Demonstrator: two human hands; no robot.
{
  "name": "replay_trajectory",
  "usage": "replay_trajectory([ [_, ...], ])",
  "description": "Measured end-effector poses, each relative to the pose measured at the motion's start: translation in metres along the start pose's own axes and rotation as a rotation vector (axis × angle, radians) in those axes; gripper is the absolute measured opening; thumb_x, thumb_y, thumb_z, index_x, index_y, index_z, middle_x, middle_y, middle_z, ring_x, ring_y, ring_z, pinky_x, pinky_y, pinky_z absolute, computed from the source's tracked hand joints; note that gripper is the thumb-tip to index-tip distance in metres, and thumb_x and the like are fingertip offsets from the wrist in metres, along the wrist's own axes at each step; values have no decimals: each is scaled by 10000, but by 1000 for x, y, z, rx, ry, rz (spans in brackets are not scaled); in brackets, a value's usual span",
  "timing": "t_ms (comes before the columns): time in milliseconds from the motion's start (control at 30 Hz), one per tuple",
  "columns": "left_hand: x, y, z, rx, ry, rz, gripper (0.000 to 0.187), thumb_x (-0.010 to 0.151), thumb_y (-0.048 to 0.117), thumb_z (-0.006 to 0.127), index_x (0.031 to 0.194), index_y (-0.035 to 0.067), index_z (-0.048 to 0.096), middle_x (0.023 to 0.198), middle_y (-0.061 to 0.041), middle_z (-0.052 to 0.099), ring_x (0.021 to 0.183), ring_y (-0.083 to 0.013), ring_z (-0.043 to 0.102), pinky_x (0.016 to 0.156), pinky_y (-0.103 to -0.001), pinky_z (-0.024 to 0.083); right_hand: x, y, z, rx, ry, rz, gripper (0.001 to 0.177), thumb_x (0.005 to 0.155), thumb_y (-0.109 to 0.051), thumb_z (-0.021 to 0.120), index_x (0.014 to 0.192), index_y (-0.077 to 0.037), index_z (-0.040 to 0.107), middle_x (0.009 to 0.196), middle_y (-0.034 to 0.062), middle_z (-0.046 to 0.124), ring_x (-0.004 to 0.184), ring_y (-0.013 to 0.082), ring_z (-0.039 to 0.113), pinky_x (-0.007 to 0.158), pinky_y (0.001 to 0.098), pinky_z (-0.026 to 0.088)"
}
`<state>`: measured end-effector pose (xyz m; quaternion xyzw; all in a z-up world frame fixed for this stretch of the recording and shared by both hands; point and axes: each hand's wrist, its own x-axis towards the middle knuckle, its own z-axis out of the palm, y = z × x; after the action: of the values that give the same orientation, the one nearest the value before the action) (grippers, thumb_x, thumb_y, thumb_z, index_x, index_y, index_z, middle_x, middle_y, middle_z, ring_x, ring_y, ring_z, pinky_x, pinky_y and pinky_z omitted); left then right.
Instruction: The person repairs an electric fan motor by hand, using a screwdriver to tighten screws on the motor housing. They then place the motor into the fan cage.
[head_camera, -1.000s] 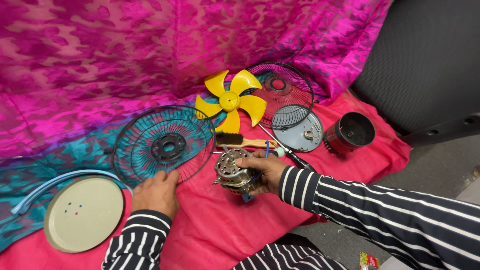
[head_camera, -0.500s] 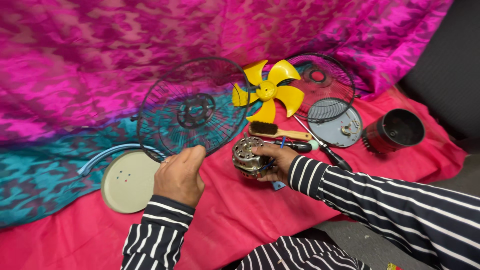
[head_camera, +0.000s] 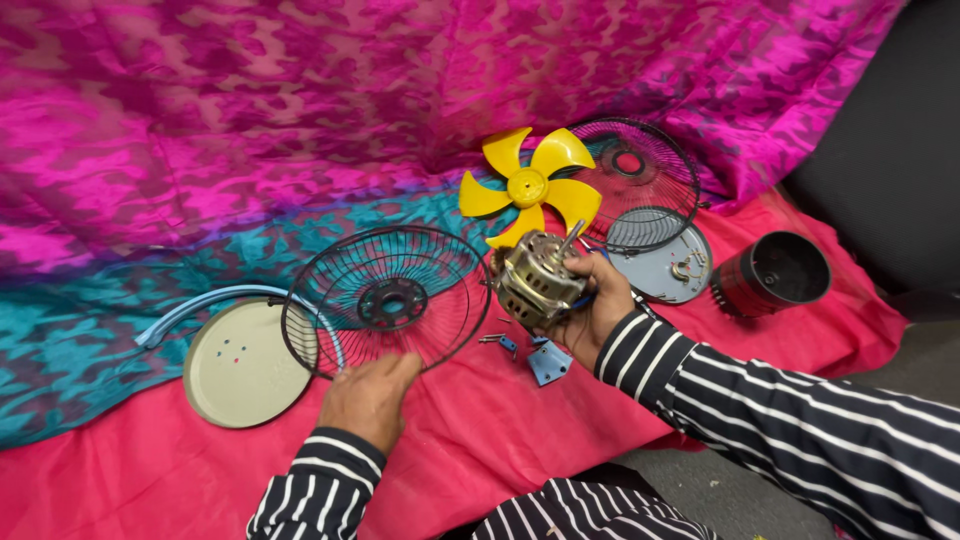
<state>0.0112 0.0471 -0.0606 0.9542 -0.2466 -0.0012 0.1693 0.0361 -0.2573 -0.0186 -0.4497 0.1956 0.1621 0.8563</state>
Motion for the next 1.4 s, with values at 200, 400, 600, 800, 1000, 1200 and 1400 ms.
replay_trajectory([
  [200, -12, 4, 30, 8, 125, 170, 349, 742, 303, 713, 1055, 182, 616, 1069, -102, 651, 1060, -360, 658, 928, -561, 445, 1, -21, 11, -24, -34, -21, 617, 818, -420, 550, 1323, -73, 620, 1185, 108, 745, 1035, 281, 732, 906, 448, 581],
  [400, -11, -21, 46, -37, 117, -780, 646, 758, 396, 873, 1229, 44, 606, 1246, -223, 607, 1118, -405, 636, 949, -475, 520, -4, -5, 14, -24, -58, 29, 596, 858, -388, 553, 1325, -24, 621, 1184, 164, 738, 1010, 313, 741, 900, 454, 591],
  [600, -10, -64, 57, -207, 52, -1082, 550, 723, 390, 904, 1066, 45, 647, 1011, -208, 738, 973, -377, 725, 891, -461, 564, -9, 9, 13, -73, -7, 69, 570, 849, -365, 550, 1325, -59, 608, 1165, 148, 738, 989, 310, 743, 865, 475, 589],
  [800, 9, -63, 52, -265, 250, -1084, 259, 756, 202, 819, 854, 38, 644, 829, -195, 738, 824, -370, 734, 811, -457, 579, -9, 10, 13, -112, 21, 102, 566, 858, -347, 569, 1342, -54, 598, 1169, 142, 739, 1014, 311, 734, 889, 466, 595],
  [1000, 27, -48, 23, -964, 682, -1104, 228, 965, 83, 677, 997, 29, 458, 793, -180, 655, 609, -254, 715, 442, -388, 582, -8, 8, 15, -102, -48, 94, 538, 866, -315, 559, 1334, -51, 588, 1167, 147, 726, 1020, 319, 728, 906, 504, 587],
  [1200, 22, -80, -12, -685, 1011, -1027, 200, 1049, 78, 640, 1130, 37, 462, 902, -110, 661, 609, -213, 722, 455, -367, 611, -9, 6, 4, -112, -217, 246, 502, 881, -236, 594, 1340, -34, 579, 1211, 130, 727, 1078, 277, 729, 973, 500, 579],
  [1400, 22, -105, -51, -1203, 882, -900, 172, 1032, 128, 678, 1118, 44, 554, 847, -112, 685, 621, -235, 713, 495, -380, 632, -3, 39, 12, -264, -96, 228, 584, 836, -131, 725, 1395, -132, 557, 1184, 64, 729, 1055, 230, 720, 961, 442, 576],
])
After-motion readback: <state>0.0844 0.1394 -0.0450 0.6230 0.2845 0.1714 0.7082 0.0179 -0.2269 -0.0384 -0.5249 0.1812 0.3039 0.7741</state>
